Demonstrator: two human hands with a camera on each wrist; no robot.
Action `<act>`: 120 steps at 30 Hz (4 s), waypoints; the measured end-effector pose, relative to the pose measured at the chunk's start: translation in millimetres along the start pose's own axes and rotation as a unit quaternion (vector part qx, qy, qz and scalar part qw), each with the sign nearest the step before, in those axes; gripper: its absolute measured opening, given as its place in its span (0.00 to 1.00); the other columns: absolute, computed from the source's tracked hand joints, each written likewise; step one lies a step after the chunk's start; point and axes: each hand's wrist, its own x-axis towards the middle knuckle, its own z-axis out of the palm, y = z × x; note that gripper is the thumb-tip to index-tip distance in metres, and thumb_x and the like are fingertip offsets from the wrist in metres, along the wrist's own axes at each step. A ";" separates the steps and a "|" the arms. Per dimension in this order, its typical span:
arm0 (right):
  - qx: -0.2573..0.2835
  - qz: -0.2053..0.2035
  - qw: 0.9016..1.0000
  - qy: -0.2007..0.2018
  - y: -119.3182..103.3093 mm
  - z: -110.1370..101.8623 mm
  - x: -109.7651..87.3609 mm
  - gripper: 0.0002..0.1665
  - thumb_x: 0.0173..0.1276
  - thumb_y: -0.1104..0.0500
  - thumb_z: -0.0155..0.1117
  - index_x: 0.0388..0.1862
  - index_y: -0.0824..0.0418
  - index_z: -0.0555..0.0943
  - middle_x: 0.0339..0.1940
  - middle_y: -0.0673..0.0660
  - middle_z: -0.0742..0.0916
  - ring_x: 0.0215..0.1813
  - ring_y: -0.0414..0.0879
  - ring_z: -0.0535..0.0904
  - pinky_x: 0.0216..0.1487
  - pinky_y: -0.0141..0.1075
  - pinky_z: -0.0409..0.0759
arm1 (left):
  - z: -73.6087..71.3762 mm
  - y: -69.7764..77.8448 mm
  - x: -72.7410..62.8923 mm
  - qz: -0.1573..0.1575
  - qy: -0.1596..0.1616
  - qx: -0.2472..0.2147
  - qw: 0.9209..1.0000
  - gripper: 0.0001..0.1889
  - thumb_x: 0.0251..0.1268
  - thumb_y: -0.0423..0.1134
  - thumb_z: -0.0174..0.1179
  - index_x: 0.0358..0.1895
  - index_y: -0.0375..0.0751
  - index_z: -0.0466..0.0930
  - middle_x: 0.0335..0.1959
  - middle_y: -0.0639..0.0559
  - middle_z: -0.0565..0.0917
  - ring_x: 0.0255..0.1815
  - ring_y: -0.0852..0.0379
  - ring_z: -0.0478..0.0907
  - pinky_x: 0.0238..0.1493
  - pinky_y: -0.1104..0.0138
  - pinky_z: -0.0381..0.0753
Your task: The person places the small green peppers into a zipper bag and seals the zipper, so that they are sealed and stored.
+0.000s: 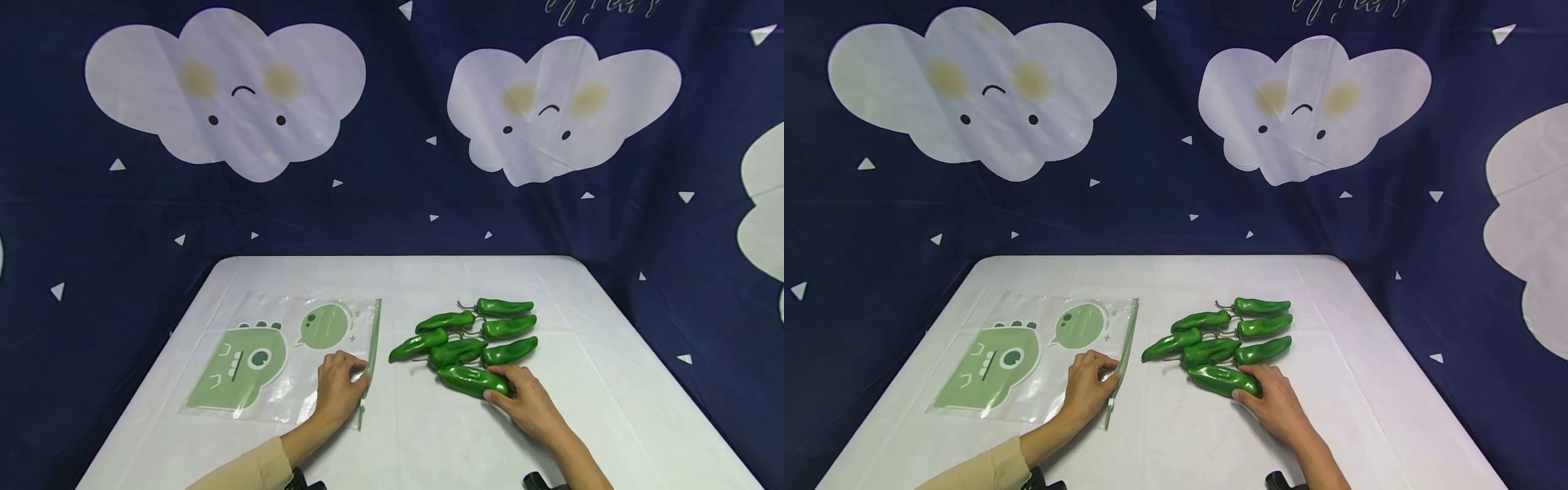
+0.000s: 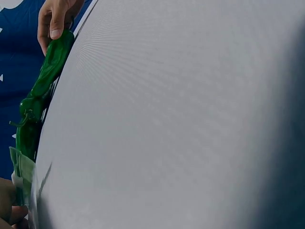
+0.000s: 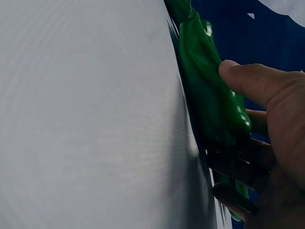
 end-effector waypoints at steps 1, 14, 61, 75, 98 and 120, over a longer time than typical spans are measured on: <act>-0.001 -0.001 1.000 0.000 0.0 0.1 0.1 0.28 0.57 0.48 0.70 0.55 0.57 0.78 0.51 0.56 0.83 0.54 0.53 0.77 0.55 0.53 0.72 | -0.5 0.5 0.4 -0.005 0.002 -0.002 1.000 0.08 0.42 0.33 0.67 0.31 0.40 0.86 0.29 0.53 0.78 0.39 0.54 0.70 0.48 0.58 0.65; -0.005 -0.007 1.000 0.006 -0.7 0.6 0.0 0.28 0.56 0.49 0.71 0.54 0.57 0.79 0.51 0.56 0.83 0.54 0.53 0.77 0.54 0.53 0.72 | -10.7 7.0 9.3 -0.027 0.031 -0.031 0.999 0.07 0.43 0.32 0.67 0.30 0.41 0.86 0.28 0.52 0.80 0.32 0.57 0.70 0.38 0.64 0.59; -0.013 0.000 1.000 -0.006 1.4 -1.3 -1.8 0.28 0.56 0.50 0.71 0.55 0.56 0.78 0.51 0.56 0.83 0.53 0.51 0.77 0.54 0.52 0.72 | -58.7 16.9 45.8 -0.081 0.038 -0.132 0.987 0.08 0.53 0.31 0.63 0.37 0.36 0.86 0.23 0.46 0.84 0.20 0.68 0.71 0.22 0.75 0.72; -0.015 0.007 1.000 -0.012 2.7 -1.0 -1.5 0.28 0.56 0.50 0.71 0.55 0.55 0.78 0.50 0.54 0.83 0.51 0.48 0.75 0.52 0.48 0.73 | -69.3 22.8 56.5 -0.075 0.040 -0.141 0.986 0.08 0.52 0.30 0.64 0.37 0.33 0.86 0.22 0.46 0.81 0.20 0.67 0.70 0.23 0.76 0.70; 0.016 0.021 0.999 -0.032 10.8 -2.9 -4.7 0.31 0.55 0.51 0.72 0.58 0.54 0.77 0.54 0.55 0.82 0.56 0.51 0.75 0.59 0.54 0.71 | -75.7 25.4 68.1 -0.085 0.043 -0.143 0.985 0.09 0.53 0.32 0.66 0.37 0.32 0.84 0.21 0.47 0.80 0.19 0.66 0.70 0.22 0.76 0.69; 0.148 -0.036 0.987 0.046 -23.1 -20.0 10.2 0.28 0.57 0.54 0.71 0.58 0.52 0.77 0.45 0.47 0.85 0.42 0.30 0.78 0.51 0.27 0.77 | -81.6 25.5 74.0 -0.074 0.054 -0.155 0.984 0.06 0.53 0.30 0.65 0.33 0.31 0.84 0.24 0.42 0.83 0.19 0.68 0.70 0.22 0.79 0.69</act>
